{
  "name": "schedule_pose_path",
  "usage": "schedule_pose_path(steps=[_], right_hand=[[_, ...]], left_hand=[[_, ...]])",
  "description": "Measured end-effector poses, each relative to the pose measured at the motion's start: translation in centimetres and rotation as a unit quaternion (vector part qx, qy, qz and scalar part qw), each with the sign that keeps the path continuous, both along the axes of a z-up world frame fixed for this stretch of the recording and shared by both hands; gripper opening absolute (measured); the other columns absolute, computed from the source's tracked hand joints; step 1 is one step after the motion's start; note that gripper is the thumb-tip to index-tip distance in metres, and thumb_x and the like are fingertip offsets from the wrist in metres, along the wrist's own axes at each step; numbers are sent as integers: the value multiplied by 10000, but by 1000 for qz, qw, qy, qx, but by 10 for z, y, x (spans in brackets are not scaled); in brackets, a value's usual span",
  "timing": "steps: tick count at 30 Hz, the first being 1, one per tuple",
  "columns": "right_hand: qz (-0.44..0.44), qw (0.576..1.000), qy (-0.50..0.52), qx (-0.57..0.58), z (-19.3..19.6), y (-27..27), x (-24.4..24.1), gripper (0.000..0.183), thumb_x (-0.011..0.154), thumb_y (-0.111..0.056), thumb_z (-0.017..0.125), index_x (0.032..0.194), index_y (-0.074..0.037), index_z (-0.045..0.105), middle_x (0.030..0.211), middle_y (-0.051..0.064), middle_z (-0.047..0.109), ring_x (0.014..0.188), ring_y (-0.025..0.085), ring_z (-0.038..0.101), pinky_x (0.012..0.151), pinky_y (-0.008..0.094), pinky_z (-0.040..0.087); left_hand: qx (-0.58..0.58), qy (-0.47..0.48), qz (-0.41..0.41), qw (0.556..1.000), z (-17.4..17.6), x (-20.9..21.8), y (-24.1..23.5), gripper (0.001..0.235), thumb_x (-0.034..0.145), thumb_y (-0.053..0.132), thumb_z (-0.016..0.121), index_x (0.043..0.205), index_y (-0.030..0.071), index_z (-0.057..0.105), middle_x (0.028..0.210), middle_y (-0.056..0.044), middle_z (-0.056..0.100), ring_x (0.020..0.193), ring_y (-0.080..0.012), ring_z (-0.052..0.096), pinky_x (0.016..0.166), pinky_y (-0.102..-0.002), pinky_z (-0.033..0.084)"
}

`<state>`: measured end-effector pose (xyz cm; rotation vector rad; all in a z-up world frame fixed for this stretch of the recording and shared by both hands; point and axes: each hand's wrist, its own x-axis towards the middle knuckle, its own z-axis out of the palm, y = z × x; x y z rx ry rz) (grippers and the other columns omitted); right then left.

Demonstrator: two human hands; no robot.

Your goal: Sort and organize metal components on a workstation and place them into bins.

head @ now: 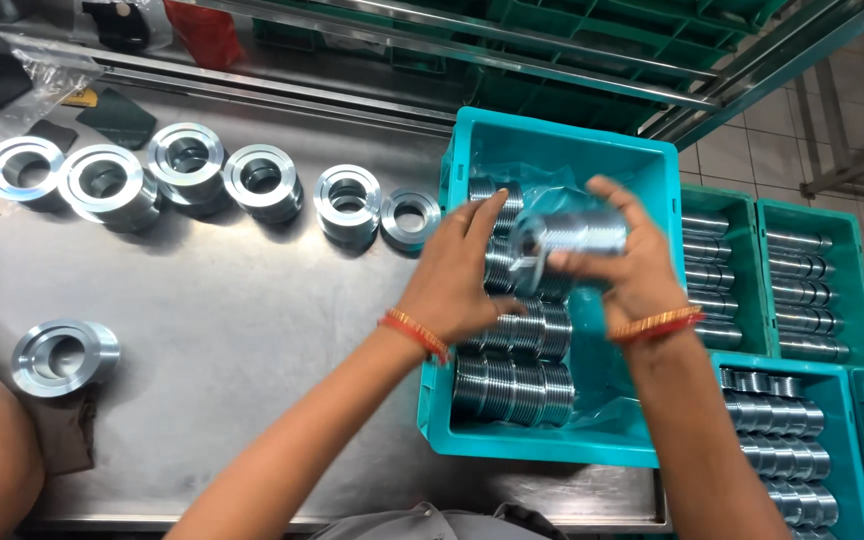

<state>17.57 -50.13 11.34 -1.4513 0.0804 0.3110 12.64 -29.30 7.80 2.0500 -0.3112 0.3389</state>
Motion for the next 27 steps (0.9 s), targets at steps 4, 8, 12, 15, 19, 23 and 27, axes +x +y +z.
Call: schedule_pose_path(steps=[4,8,12,15,19,23,27], right_hand=[[-55,992,-50,-106,-33,-22,68,975,582,97,849,1468,-100,491,1186,131,690,1085,236,716,929,386,597],[-88,982,-4,-168,-108,-45,134,991,573,63,894,1464,-67,481,1231,152,706,1125,248,714,981,369,554],[-77,984,119,-106,-143,-38,161,716,635,-46,887,1285,31,598,1169,192,723,1049,294,712,914,401,555],[-85,969,199,-123,-140,-12,159,487,675,-136,861,1114,10,710,1060,170,719,924,286,697,819,425,546],[-92,968,209,-102,-161,-19,171,406,655,-134,858,1022,-23,723,974,140,738,841,260,720,775,399,571],[-37,982,130,-131,-185,-40,166,424,714,-115,899,1050,36,689,993,145,714,829,233,674,740,387,520],[31,988,114,-103,-139,-45,129,463,718,-140,859,1125,-4,686,1068,97,750,947,176,736,826,370,573]], left_hand=[[228,-18,20,973,-68,59,-12,637,738,87,779,1336,19,572,1459,-223,545,1412,-405,468,1182,-481,346],[443,46,-54,894,-76,90,-31,376,967,174,504,1285,77,681,1552,-216,449,1467,-396,393,1241,-562,138],[526,99,-82,841,-98,108,-43,425,1004,279,399,1276,128,688,1587,-224,334,1470,-414,326,1201,-607,-86],[560,76,-89,820,-88,116,-35,425,1013,268,422,1324,115,667,1613,-256,305,1479,-421,323,1213,-593,-73],[546,43,-85,833,-77,125,-32,404,936,253,494,1249,120,711,1554,-262,380,1432,-424,377,1212,-567,-26],[523,68,-146,837,-56,106,-35,287,916,212,559,1047,131,801,1329,-268,613,1419,-422,446,1242,-583,81],[490,63,-148,857,-63,84,-38,266,926,172,554,1005,136,806,1156,-227,727,1415,-411,482,1264,-605,120]])
